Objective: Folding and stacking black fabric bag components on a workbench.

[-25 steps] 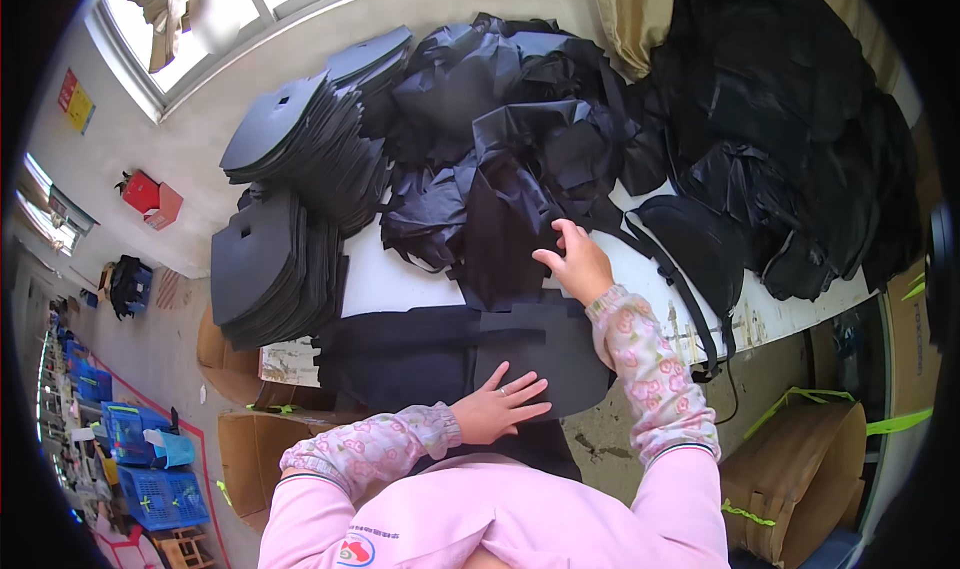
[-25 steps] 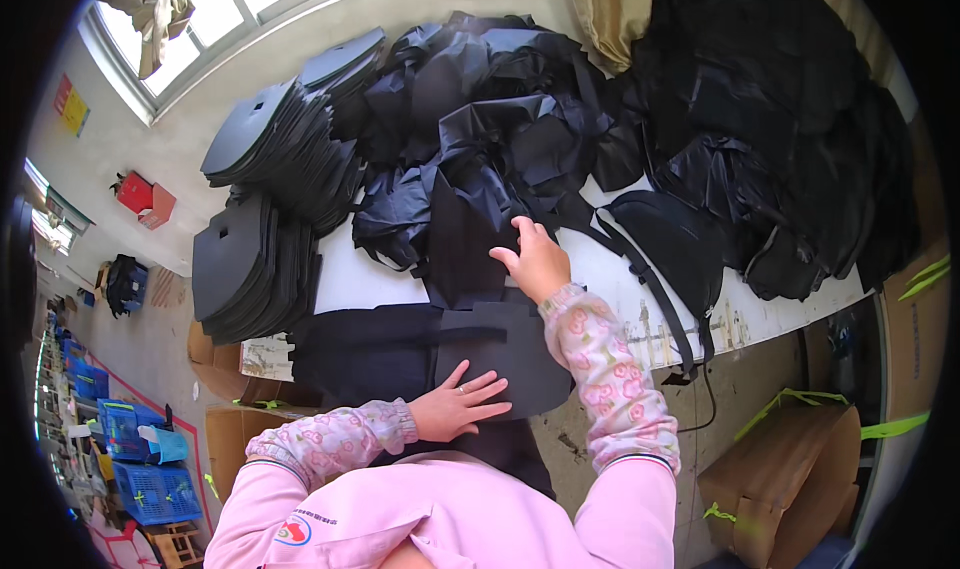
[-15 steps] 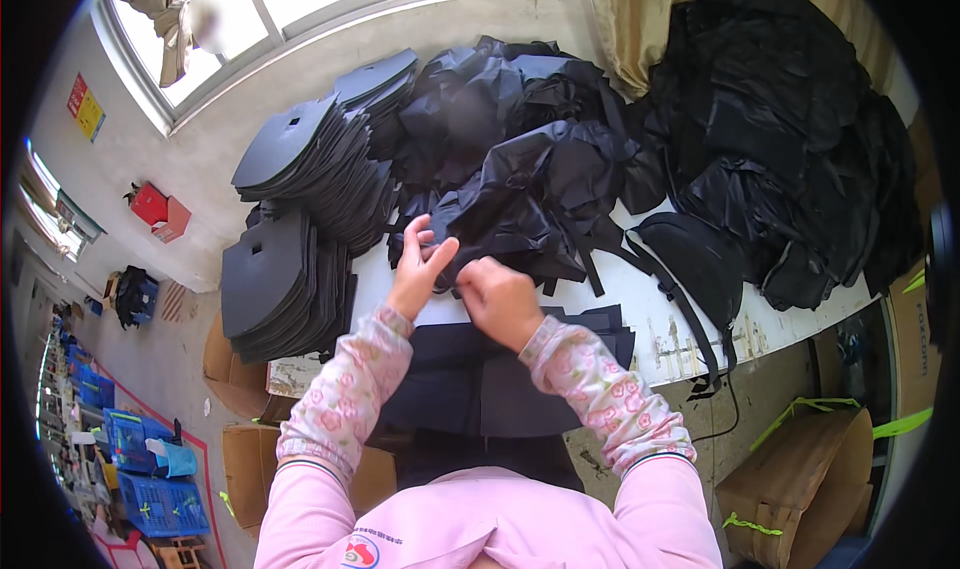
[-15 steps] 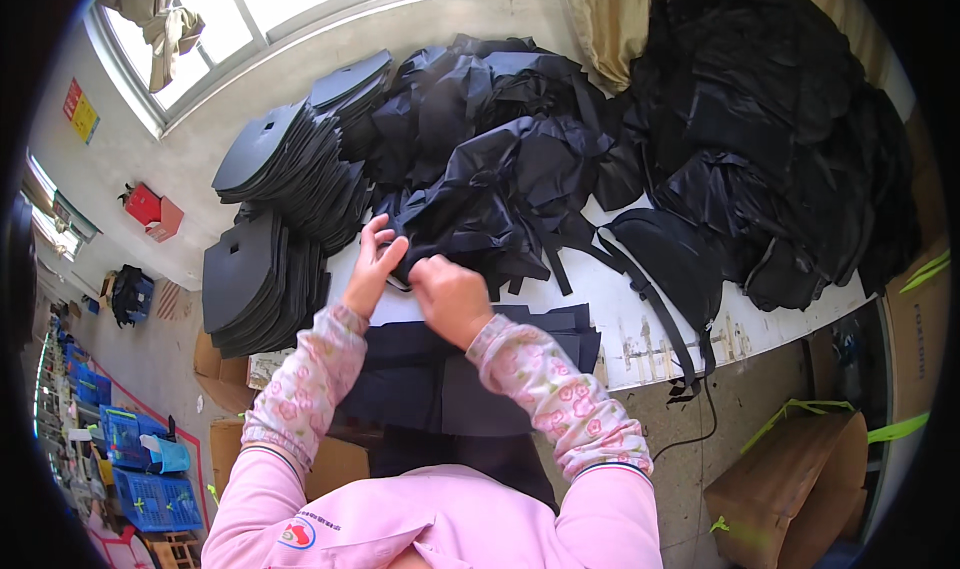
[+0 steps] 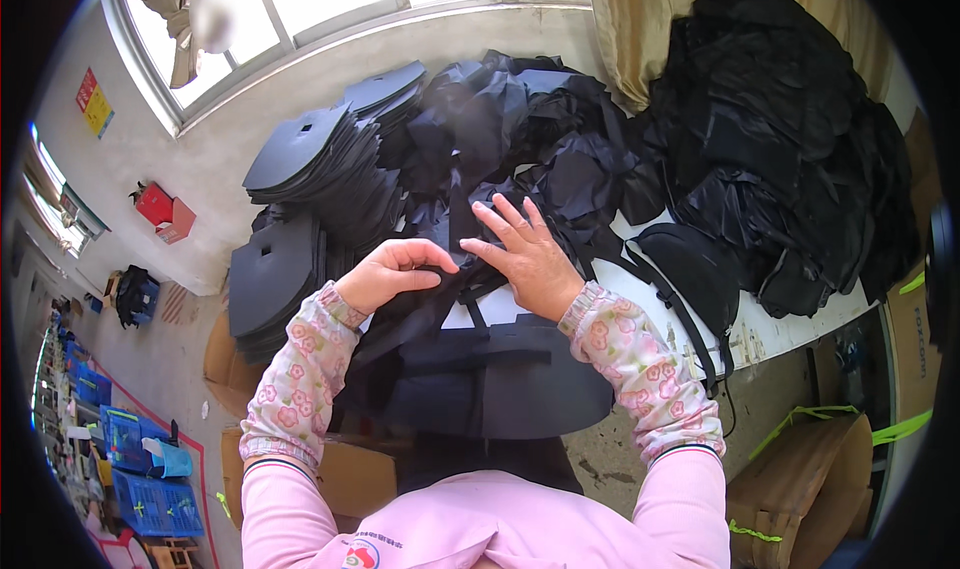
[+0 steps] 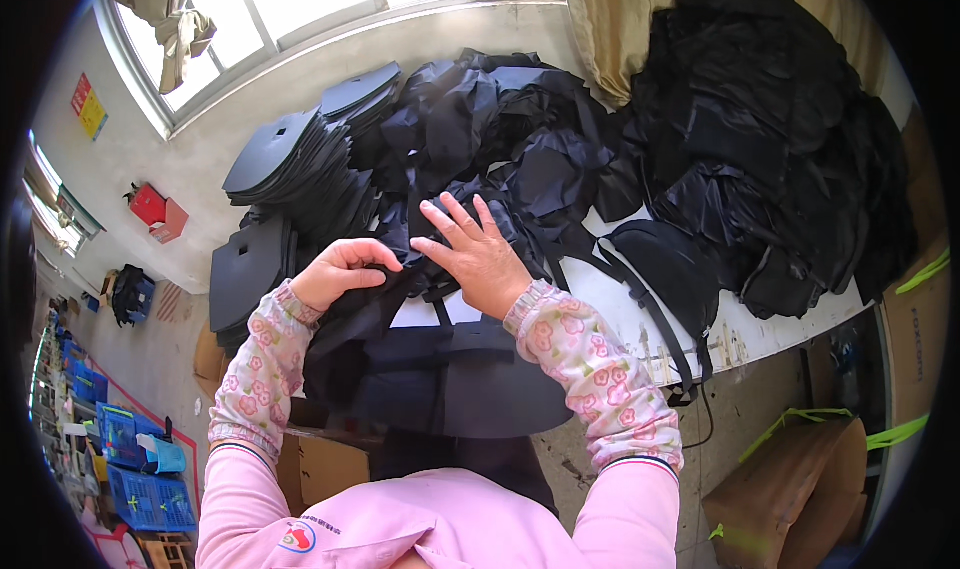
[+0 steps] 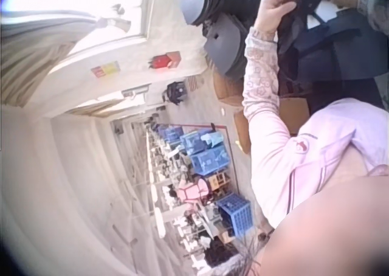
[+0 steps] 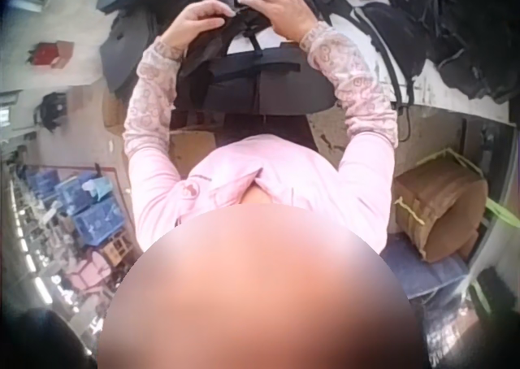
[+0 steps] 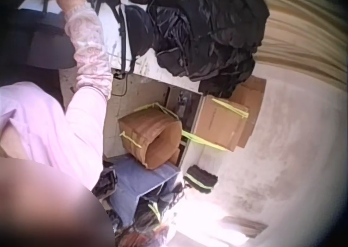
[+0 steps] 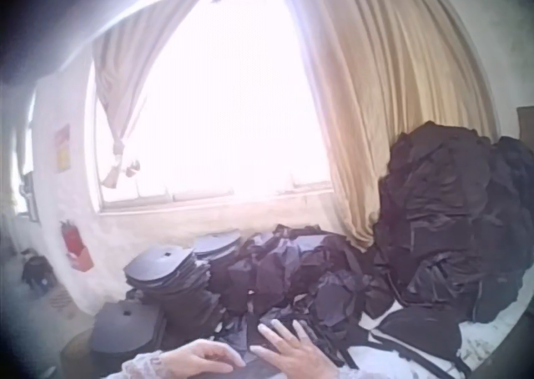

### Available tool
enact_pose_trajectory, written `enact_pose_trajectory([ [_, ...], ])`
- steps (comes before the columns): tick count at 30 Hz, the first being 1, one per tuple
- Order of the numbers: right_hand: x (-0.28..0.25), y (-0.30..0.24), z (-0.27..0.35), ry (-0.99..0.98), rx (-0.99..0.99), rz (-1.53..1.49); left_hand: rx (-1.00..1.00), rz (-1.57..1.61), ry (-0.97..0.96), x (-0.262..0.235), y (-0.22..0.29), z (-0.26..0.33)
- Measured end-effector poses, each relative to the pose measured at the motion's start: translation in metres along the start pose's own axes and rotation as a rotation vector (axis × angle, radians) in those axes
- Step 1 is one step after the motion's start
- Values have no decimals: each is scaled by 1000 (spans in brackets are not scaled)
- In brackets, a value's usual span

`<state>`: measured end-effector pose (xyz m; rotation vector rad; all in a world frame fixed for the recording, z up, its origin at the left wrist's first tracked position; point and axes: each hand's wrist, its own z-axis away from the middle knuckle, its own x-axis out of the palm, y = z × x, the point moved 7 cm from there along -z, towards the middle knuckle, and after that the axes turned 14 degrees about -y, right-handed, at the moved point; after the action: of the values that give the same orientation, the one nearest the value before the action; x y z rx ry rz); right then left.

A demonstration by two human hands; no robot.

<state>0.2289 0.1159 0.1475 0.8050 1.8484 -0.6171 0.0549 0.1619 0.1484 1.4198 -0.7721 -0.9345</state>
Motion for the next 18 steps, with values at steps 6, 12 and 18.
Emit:
enact_pose_trajectory([
  [6,-5,-11,-14,-150,-209,-45,-18,-259,-198,12,29,35],
  [12,-50,-32,-5,-129,-251,-126,-214,-334,35,-9,24,63],
  [18,-65,-68,-13,-57,-146,71,213,-949,244,68,55,13],
])
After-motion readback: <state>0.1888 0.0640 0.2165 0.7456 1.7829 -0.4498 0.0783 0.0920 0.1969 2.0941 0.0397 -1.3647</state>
